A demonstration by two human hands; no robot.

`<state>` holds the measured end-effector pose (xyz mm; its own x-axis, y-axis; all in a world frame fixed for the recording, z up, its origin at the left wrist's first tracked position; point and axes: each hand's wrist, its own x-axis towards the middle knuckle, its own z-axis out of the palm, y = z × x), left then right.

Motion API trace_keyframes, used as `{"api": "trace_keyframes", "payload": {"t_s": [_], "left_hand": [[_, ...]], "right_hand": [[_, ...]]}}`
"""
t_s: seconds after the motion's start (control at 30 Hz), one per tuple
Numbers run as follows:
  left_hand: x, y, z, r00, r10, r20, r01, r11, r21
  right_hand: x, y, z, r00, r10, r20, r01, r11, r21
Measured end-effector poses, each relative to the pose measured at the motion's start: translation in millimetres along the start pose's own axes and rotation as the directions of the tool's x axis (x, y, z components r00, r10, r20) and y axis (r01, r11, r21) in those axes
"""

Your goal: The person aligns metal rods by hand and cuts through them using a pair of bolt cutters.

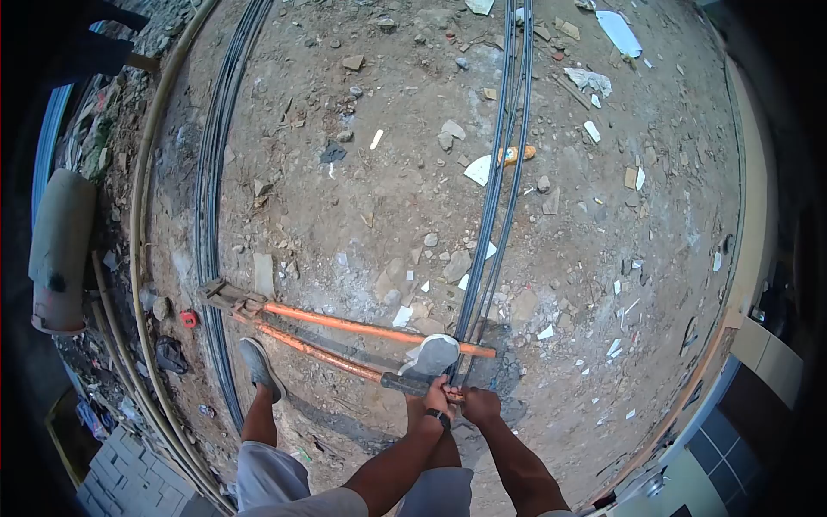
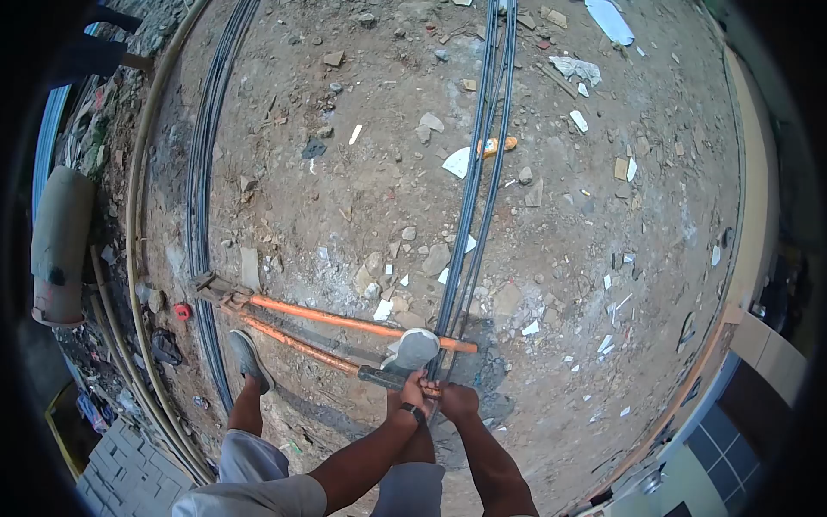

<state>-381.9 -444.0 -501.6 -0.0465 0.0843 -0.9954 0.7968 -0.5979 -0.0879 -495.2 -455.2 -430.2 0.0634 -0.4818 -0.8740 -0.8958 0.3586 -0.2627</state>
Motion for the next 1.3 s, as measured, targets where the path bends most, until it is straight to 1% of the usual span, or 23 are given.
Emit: {"api": "trace_keyframes", "payload": {"t_s": [0.1, 0.17, 0.2, 0.3, 0.4, 0.43, 0.5, 0.6, 0.7, 0.73, 0.77, 0.83, 0.9, 0.93, 0.97, 1.03, 1.1, 1.13, 1.17, 1.2, 1.23, 1.27, 1.3], "left_hand": [[-73.3, 18.6, 11.8, 0.998, -0.055, -0.040, 0.056, 0.998, 0.018], [-121.8, 39.4, 21.4, 0.994, -0.105, -0.014, 0.104, 0.994, -0.046], [-150.1, 49.2, 22.6, 0.995, -0.083, 0.063, 0.086, 0.995, -0.053], [-238.5, 92.5, 18.1, 0.980, -0.171, 0.100, 0.173, 0.985, -0.018], [-295.9, 118.3, -10.4, 0.965, -0.227, 0.132, 0.235, 0.970, -0.054], [-313.4, 130.4, -15.7, 0.959, -0.239, 0.152, 0.250, 0.967, -0.053], [-350.6, 162.5, -23.9, 0.943, -0.278, 0.183, 0.293, 0.954, -0.060], [-423.0, 218.4, -41.5, 0.886, -0.349, 0.305, 0.400, 0.908, -0.124], [-501.9, 312.7, -50.8, 0.786, -0.312, 0.534, 0.498, 0.831, -0.248], [-526.1, 344.7, -56.0, 0.755, -0.264, 0.600, 0.522, 0.795, -0.308], [-542.8, 375.3, -62.0, 0.722, -0.201, 0.662, 0.547, 0.752, -0.368], [-561.2, 437.1, -73.8, 0.598, -0.034, 0.801, 0.625, 0.645, -0.440], [-582.7, 517.9, -84.6, 0.511, 0.092, 0.855, 0.669, 0.582, -0.462], [-605.1, 558.3, -86.5, 0.561, 0.331, 0.759, 0.423, 0.674, -0.606], [-599.5, 588.8, -95.2, -0.027, 0.525, 0.851, 0.641, 0.662, -0.388], [-588.2, 616.3, -91.6, 0.129, 0.582, 0.803, 0.466, 0.680, -0.567], [-601.1, 627.8, -90.2, 0.317, 0.430, 0.845, 0.454, 0.714, -0.533], [-595.0, 620.8, -89.8, 0.241, 0.379, 0.893, 0.448, 0.773, -0.449], [-589.9, 621.6, -104.4, 0.145, 0.251, 0.957, 0.352, 0.891, -0.287], [-547.8, 609.9, -111.2, -0.040, 0.166, 0.985, 0.228, 0.961, -0.153], [-514.2, 615.0, -129.1, -0.078, 0.066, 0.995, -0.155, 0.985, -0.078], [-464.6, 617.3, -143.5, -0.037, -0.022, 0.999, -0.455, 0.891, 0.003], [-404.9, 617.4, -162.1, -0.002, 0.021, 1.000, -0.482, 0.876, -0.019]], "right_hand": [[-50.0, -22.1, -33.7, 0.991, -0.087, -0.104, 0.097, 0.990, 0.098], [-91.7, -45.4, -76.0, 0.971, -0.153, -0.184, 0.194, 0.953, 0.234], [-113.1, -56.0, -90.0, 0.943, -0.194, -0.272, 0.279, 0.906, 0.320], [-169.9, -94.5, -108.0, 0.955, -0.096, -0.279, 0.260, 0.722, 0.641], [-215.2, -156.6, -109.0, 0.922, -0.118, -0.369, 0.340, 0.703, 0.625], [-235.8, -183.9, -116.7, 0.960, -0.005, -0.280, 0.217, 0.647, 0.731], [-257.0, -244.2, -135.6, 0.863, -0.079, -0.498, 0.439, 0.603, 0.665], [-299.9, -345.6, -177.7, 0.893, -0.129, -0.431, 0.445, 0.395, 0.804], [-332.2, -456.6, -216.7, 0.777, -0.399, -0.488, 0.622, 0.362, 0.694], [-340.6, -511.4, -230.3, 0.706, -0.449, -0.548, 0.699, 0.317, 0.640], [-340.1, -552.8, -245.3, 0.612, -0.582, -0.535, 0.778, 0.320, 0.541], [-338.2, -639.9, -263.9, 0.397, -0.813, -0.427, 0.900, 0.254, 0.354], [-328.5, -765.7, -271.5, 0.302, -0.861, -0.409, 0.953, 0.256, 0.164], [-318.3, -816.6, -270.7, 0.365, -0.845, -0.390, 0.931, 0.330, 0.156], [-310.1, -856.9, -271.4, 0.432, -0.819, -0.378, 0.901, 0.408, 0.147], [-300.0, -915.3, -274.9, 0.560, -0.755, -0.342, 0.827, 0.532, 0.181], [-297.1, -923.9, -286.5, 0.688, -0.648, -0.327, 0.719, 0.672, 0.178], [-295.8, -918.9, -291.6, 0.681, -0.640, -0.358, 0.724, 0.661, 0.196], [-295.6, -909.2, -297.9, 0.680, -0.629, -0.376, 0.724, 0.656, 0.211], [-293.1, -902.4, -303.3, 0.663, -0.624, -0.413, 0.733, 0.653, 0.190], [-287.0, -897.2, -307.2, 0.641, -0.620, -0.453, 0.746, 0.642, 0.177], [-283.7, -893.5, -314.4, 0.665, -0.597, -0.449, 0.727, 0.654, 0.208], [-283.9, -891.6, -320.5, 0.692, -0.566, -0.447, 0.703, 0.670, 0.239]]}}
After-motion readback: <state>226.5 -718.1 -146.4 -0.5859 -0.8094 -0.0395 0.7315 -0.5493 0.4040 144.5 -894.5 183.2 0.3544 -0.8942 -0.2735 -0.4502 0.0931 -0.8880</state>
